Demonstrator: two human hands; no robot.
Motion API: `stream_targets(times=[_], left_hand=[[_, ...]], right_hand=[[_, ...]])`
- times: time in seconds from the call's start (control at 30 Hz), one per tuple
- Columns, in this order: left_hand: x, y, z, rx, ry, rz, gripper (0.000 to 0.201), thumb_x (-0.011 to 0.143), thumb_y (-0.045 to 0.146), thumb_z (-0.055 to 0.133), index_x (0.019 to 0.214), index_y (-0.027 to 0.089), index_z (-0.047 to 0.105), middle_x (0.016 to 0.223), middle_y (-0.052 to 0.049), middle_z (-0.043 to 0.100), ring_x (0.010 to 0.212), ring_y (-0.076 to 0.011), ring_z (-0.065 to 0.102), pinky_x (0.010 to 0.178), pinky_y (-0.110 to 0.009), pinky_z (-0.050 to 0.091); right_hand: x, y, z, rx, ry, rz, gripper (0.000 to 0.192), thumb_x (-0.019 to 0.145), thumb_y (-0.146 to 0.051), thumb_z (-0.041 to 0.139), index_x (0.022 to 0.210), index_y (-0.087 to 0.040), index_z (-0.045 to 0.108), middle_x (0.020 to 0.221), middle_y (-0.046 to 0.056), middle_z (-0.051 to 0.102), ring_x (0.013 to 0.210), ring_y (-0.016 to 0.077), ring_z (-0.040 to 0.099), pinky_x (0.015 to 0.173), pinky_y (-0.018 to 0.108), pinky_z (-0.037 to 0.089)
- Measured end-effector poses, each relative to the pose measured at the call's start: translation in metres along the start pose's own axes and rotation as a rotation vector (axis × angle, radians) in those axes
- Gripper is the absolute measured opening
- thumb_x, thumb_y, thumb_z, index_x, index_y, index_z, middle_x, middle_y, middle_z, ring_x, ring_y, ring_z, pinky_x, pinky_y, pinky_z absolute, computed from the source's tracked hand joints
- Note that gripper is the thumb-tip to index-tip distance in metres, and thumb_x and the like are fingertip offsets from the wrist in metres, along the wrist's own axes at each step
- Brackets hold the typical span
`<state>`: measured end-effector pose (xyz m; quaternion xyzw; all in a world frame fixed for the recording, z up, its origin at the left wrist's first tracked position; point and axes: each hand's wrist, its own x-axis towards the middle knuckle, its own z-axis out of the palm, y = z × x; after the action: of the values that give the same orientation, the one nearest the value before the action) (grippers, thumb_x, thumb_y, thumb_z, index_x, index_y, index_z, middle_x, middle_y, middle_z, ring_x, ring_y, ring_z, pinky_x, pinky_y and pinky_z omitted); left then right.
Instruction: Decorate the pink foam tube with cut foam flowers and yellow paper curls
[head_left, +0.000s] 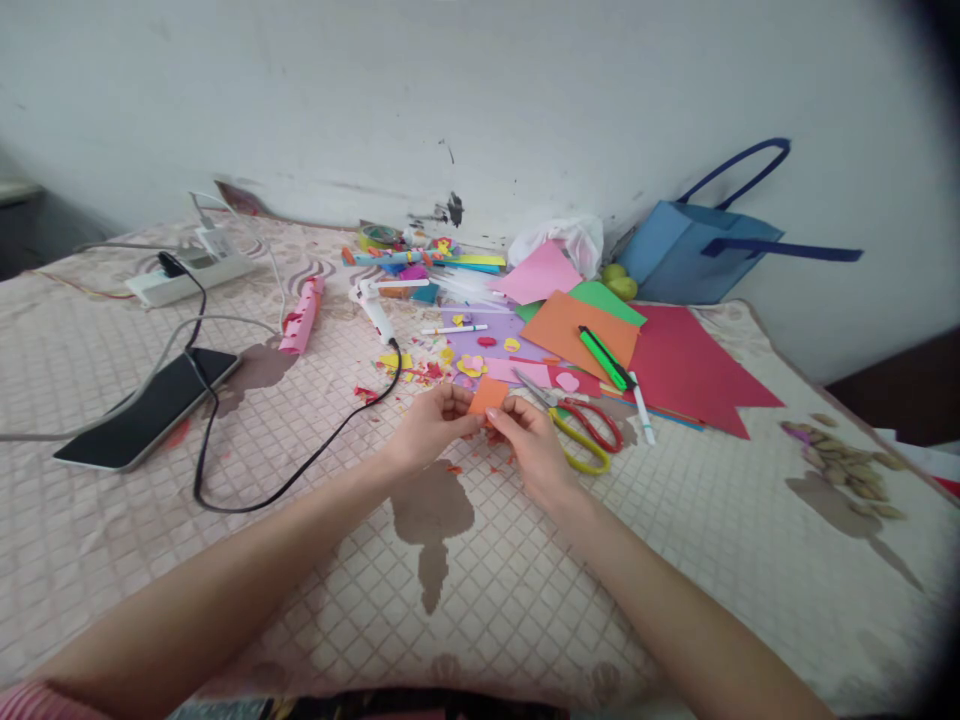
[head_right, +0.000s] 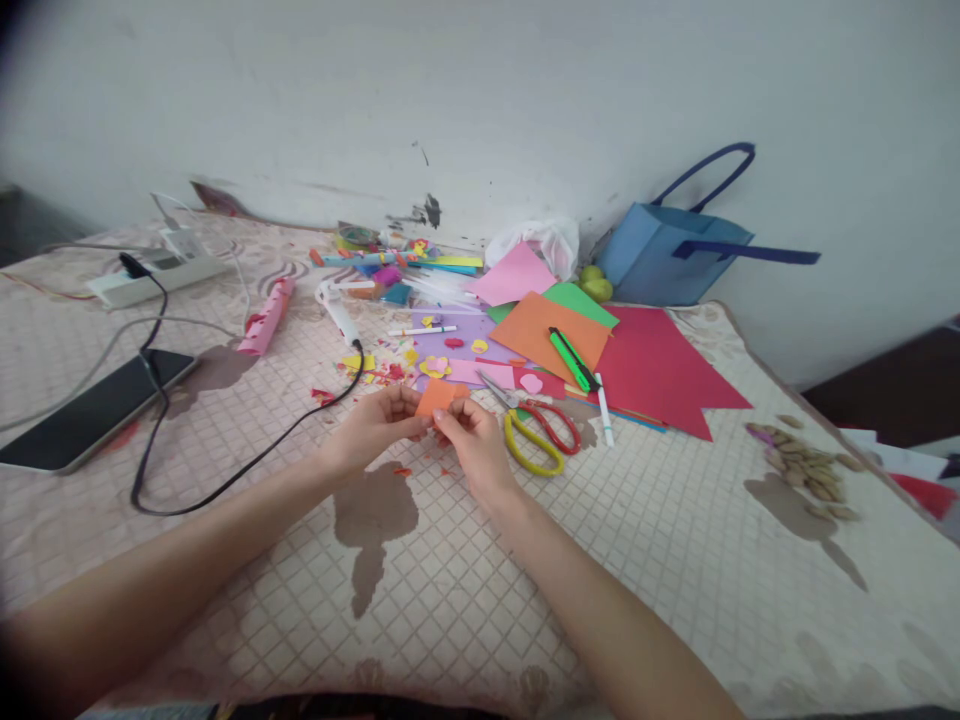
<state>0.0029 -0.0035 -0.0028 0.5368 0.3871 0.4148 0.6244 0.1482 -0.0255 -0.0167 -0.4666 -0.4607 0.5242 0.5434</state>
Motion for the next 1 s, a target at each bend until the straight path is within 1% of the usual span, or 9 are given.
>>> stream_targets(times=[0.2,0.3,0.4,0.57,0.77,0.9,1.0], left_hand=[[0.0006,0.0003,0.0008,0.005,0.017,-0.007,0.022,0.066,0.016,0.07,0.083,0.011,0.056,0.077,-0.003,0.062,0.065,-0.0095,0.058,0.063,-0.024,0.047],[-0.0008,0.0016,0.0018,-0.007,0.033,-0.029,0.021,0.068,0.02,0.069,0.082,0.011,0.056,0.076,-0.002,0.061,0.063,-0.0088,0.057,0.062,-0.023,0.047],[-0.0015,0.0009,0.0016,-0.029,0.022,-0.022,0.021,0.071,0.024,0.068,0.081,0.012,0.056,0.076,-0.002,0.062,0.064,-0.0092,0.058,0.064,-0.024,0.048],[0.0003,-0.0035,-0.0003,-0.042,0.004,0.002,0.021,0.069,0.022,0.069,0.082,0.011,0.055,0.077,-0.003,0.062,0.065,-0.0101,0.059,0.064,-0.025,0.048],[0.0012,-0.0041,-0.0012,-0.056,-0.008,0.017,0.019,0.07,0.02,0.067,0.081,0.012,0.054,0.076,-0.003,0.063,0.066,-0.0107,0.06,0.064,-0.025,0.048],[0.0011,-0.002,-0.001,-0.039,0.009,0.017,0.017,0.071,0.018,0.066,0.082,0.011,0.054,0.077,-0.003,0.063,0.065,-0.0098,0.059,0.065,-0.025,0.048],[0.0005,-0.0003,-0.0005,-0.032,0.02,0.006,0.017,0.071,0.017,0.066,0.082,0.011,0.054,0.076,-0.003,0.063,0.065,-0.0093,0.058,0.065,-0.024,0.048]], right_hand=[[0.0005,0.0026,-0.0015,-0.036,-0.011,-0.043,0.017,0.074,-0.03,0.062,0.064,-0.02,0.053,0.058,-0.005,0.051,0.056,0.0108,0.047,0.056,0.024,0.037],[0.001,0.0044,-0.0027,-0.077,-0.007,-0.057,0.017,0.076,-0.031,0.061,0.065,-0.02,0.053,0.06,-0.004,0.051,0.058,0.0115,0.048,0.057,0.025,0.038],[0.0014,0.0054,-0.0033,-0.092,-0.005,-0.056,0.015,0.076,-0.03,0.061,0.068,-0.02,0.054,0.062,-0.004,0.053,0.059,0.0119,0.048,0.058,0.025,0.038],[0.0014,0.0053,-0.0029,-0.075,-0.016,-0.05,0.013,0.076,-0.031,0.062,0.071,-0.02,0.057,0.067,-0.002,0.057,0.062,0.0125,0.051,0.06,0.026,0.04],[0.0006,0.0015,-0.0021,-0.097,-0.011,-0.041,0.02,0.078,-0.037,0.059,0.067,-0.02,0.054,0.061,-0.004,0.052,0.058,0.0117,0.047,0.056,0.025,0.038],[0.0013,0.0026,-0.0041,-0.161,-0.02,-0.061,0.018,0.075,-0.035,0.062,0.068,-0.02,0.054,0.063,-0.003,0.052,0.059,0.0119,0.047,0.056,0.025,0.037],[0.0022,0.005,-0.0058,-0.21,-0.024,-0.092,0.017,0.076,-0.033,0.061,0.068,-0.02,0.053,0.063,-0.003,0.051,0.059,0.0123,0.047,0.057,0.026,0.038]])
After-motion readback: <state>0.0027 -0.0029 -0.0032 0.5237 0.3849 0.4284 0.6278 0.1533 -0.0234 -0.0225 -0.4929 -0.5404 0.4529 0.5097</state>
